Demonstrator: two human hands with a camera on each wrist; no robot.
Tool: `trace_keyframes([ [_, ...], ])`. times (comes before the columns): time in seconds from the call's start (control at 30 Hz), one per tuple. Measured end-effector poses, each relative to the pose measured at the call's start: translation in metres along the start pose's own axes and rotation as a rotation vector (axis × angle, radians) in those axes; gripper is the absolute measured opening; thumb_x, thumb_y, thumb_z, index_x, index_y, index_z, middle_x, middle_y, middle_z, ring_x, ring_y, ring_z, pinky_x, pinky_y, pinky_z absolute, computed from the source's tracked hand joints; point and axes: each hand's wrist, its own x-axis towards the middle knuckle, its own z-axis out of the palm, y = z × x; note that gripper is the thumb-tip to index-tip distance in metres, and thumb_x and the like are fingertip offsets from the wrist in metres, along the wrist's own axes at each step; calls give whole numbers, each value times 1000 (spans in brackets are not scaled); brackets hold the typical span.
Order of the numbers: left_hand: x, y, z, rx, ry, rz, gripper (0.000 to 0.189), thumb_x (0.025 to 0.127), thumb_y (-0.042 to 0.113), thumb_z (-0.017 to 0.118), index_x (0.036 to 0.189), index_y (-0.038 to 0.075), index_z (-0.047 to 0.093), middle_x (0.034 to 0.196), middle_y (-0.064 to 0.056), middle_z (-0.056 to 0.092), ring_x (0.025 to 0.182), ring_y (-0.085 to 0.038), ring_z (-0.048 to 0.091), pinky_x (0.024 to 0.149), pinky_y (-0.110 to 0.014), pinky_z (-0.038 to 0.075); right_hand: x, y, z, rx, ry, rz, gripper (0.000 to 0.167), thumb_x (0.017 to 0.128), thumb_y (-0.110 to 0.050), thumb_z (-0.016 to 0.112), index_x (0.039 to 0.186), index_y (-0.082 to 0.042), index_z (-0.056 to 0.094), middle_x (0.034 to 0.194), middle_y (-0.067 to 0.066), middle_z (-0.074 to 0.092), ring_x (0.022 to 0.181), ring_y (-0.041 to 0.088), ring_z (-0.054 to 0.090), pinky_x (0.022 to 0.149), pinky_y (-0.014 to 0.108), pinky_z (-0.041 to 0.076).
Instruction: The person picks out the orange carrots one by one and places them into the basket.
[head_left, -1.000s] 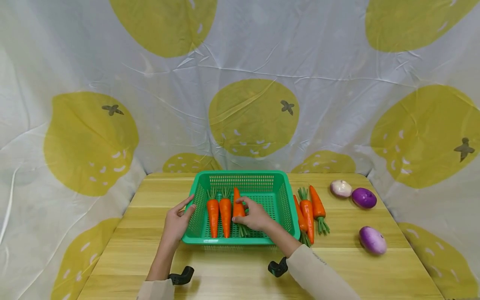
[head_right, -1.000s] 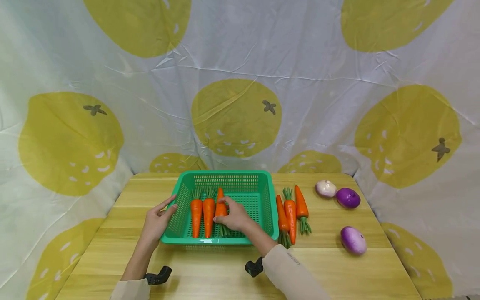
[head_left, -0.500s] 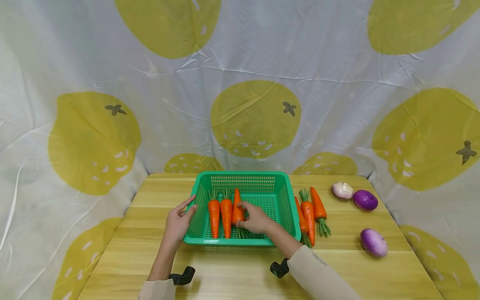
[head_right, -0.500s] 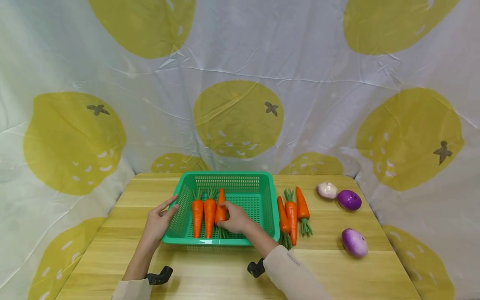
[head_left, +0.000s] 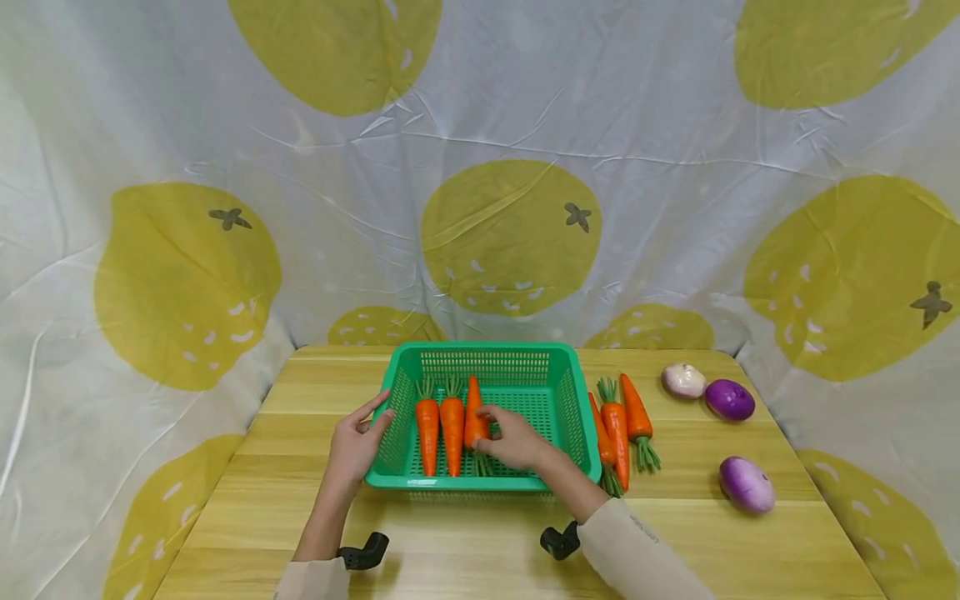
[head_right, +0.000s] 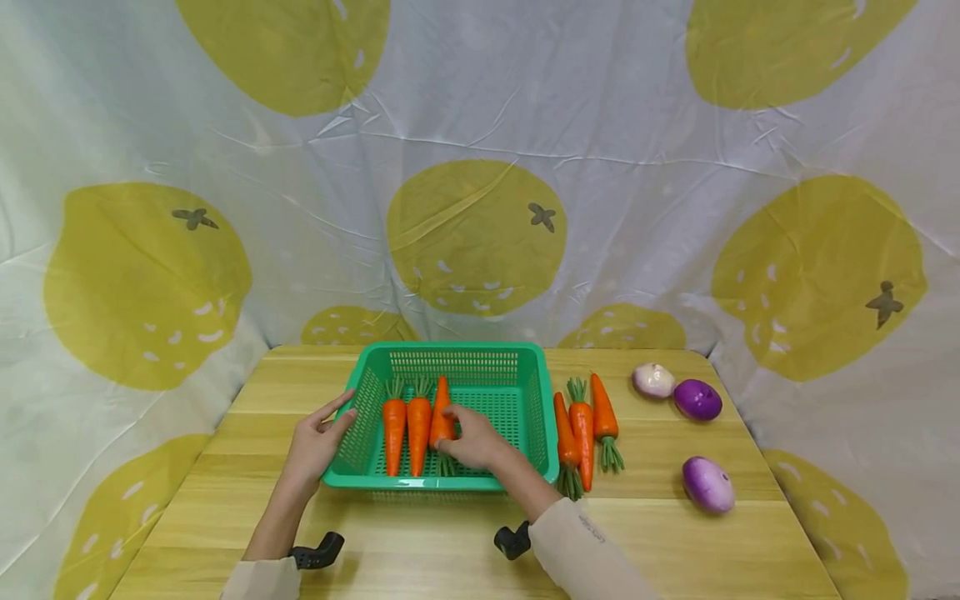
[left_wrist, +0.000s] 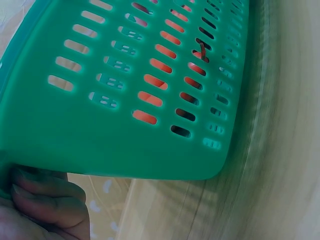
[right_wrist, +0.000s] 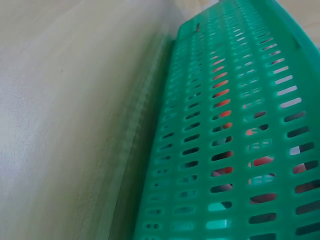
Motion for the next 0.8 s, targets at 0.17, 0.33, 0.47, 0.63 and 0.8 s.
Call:
trace_keyframes([
  [0.17,0,0,1,5,1,2,46,102,32,67,147,27,59,91,-22,77,73,-41,73,63,-44,61,-4,0,-8,41,20,5,56,101,-28,68,149,-6,49,149,24,51,118,36,65,90,48,57],
  [0.33,-1,-1,0,17,0,-3,47,103,33,66,148,29,58,97,-26,76,79,-45,73,64,-44,62,-10,0,-15,132,20,9,55,101,-31,68,149,-9,51,149,22,52,127,40,61,95,51,56],
  [0.47,0,-2,0,11,0,-6,46,103,33,66,148,30,58,101,-28,76,80,-42,75,65,-42,63,-18,-1,-23,178,24,1,53,102,-31,66,148,-9,52,149,21,52,128,39,59,96,50,56],
  [0.63,0,-2,-1,4,4,-1,45,104,30,65,148,27,58,103,-28,76,79,-38,76,65,-42,63,-30,-1,-33,194,42,-35,50,102,-35,66,147,-17,53,150,15,53,130,35,58,97,48,56],
  [0.8,1,-2,0,-12,0,-16,47,103,30,66,149,26,58,104,-26,77,82,-39,76,69,-47,63,-42,-1,-45,193,87,-70,48,101,-37,67,145,-22,55,147,6,56,129,31,60,99,46,56],
])
